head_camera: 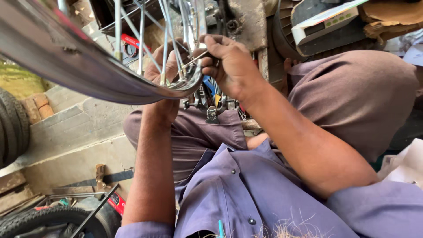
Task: The person is sitting on the floor and using a spoke wrench to tighten the spokes on a bicycle wheel. They systematically move around the wheel, adjusting each spoke in turn.
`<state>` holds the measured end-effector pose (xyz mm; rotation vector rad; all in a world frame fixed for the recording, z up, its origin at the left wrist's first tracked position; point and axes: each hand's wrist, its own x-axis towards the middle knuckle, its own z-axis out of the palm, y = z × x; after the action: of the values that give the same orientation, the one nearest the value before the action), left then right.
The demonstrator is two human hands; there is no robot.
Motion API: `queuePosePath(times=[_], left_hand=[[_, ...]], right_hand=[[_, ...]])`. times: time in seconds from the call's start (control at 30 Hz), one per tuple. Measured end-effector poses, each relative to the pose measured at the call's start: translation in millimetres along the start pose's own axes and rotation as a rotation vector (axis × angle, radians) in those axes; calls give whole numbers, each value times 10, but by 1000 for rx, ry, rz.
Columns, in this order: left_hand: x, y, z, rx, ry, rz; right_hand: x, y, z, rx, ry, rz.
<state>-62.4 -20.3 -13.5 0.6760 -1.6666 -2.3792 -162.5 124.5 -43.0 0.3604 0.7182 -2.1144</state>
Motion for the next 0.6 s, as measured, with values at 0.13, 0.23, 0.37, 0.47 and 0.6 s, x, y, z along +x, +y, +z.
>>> queuePosePath(times=[0.13,0.23,0.37,0.47,0.6], left_hand=[[-12,17,33,-2,-62,37],[-25,19,37,3,-70,49],[-22,15,39,-29,-52,37],[-12,16,41,-83,-19,-31],[8,-2,33,-2,-32,42]], right_hand=[[-89,73,-47,-341,7,-654],[-273,149,-81,-783,-121,-1023],[-277,167,-25,-1091,-184,-1039],[-58,45,25,-259,-63,-248],[-25,-16,-1,-172,23,-413]])
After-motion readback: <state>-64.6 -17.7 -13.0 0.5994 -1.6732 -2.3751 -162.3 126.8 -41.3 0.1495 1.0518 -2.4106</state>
